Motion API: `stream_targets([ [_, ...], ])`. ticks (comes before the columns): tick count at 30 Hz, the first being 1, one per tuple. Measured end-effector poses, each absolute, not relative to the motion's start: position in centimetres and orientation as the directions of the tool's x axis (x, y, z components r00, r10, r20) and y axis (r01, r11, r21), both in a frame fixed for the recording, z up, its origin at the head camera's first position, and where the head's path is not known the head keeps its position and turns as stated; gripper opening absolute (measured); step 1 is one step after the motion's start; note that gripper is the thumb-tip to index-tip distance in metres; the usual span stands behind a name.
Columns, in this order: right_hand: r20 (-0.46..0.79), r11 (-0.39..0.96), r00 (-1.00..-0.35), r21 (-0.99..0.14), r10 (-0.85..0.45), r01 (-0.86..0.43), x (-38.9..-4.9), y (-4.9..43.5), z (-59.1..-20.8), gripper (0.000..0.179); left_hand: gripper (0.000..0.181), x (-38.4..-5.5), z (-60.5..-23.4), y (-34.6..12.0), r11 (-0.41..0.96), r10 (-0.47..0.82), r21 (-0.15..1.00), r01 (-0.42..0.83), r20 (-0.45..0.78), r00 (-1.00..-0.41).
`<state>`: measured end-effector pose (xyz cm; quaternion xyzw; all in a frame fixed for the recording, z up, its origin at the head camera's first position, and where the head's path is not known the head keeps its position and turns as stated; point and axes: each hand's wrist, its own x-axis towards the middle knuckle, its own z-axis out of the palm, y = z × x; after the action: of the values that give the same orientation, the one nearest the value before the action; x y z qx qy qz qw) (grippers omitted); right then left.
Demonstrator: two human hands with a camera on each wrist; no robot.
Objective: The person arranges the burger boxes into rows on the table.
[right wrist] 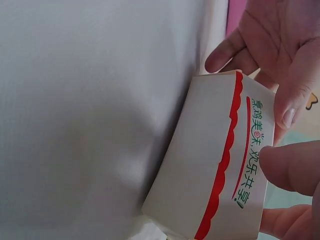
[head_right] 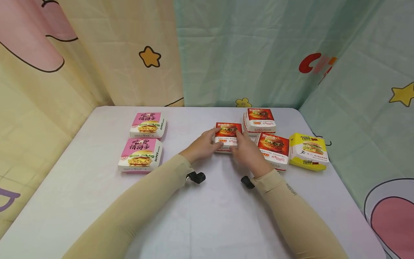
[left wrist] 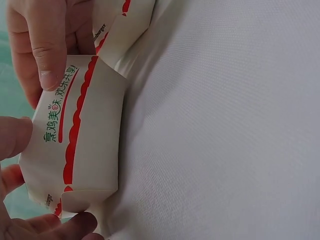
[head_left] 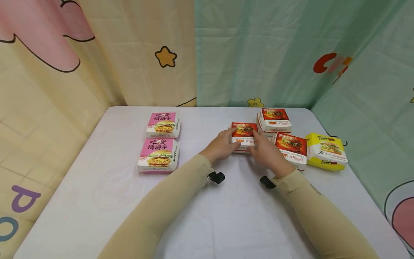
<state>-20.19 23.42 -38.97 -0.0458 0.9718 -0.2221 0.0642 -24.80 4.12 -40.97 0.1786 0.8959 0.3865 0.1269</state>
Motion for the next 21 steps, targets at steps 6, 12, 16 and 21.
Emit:
stream_targets([
  [6,-0.107,0.893,-0.991,-0.449,-0.082,-0.026,-20.25,23.15,-39.35,0.077,0.067,-24.63,-41.00,4.16,0.620,0.401,0.761,0.193,-0.095,-0.911],
  [12,-0.075,0.893,-0.995,-0.450,-0.073,-0.032,-20.20,22.95,-39.58,0.075,0.067,-24.44,-41.21,4.24,0.612,0.395,0.769,0.184,-0.096,-0.914],
  [16,-0.073,0.896,-0.995,-0.444,-0.064,-0.025,-20.13,22.89,-39.67,0.074,0.067,-24.43,-41.45,4.29,0.614,0.397,0.765,0.195,-0.086,-0.914],
  [21,-0.066,0.902,-0.996,-0.430,-0.061,-0.026,-20.21,22.82,-39.79,0.074,0.067,-24.47,-41.62,4.28,0.609,0.400,0.764,0.213,-0.064,-0.914],
])
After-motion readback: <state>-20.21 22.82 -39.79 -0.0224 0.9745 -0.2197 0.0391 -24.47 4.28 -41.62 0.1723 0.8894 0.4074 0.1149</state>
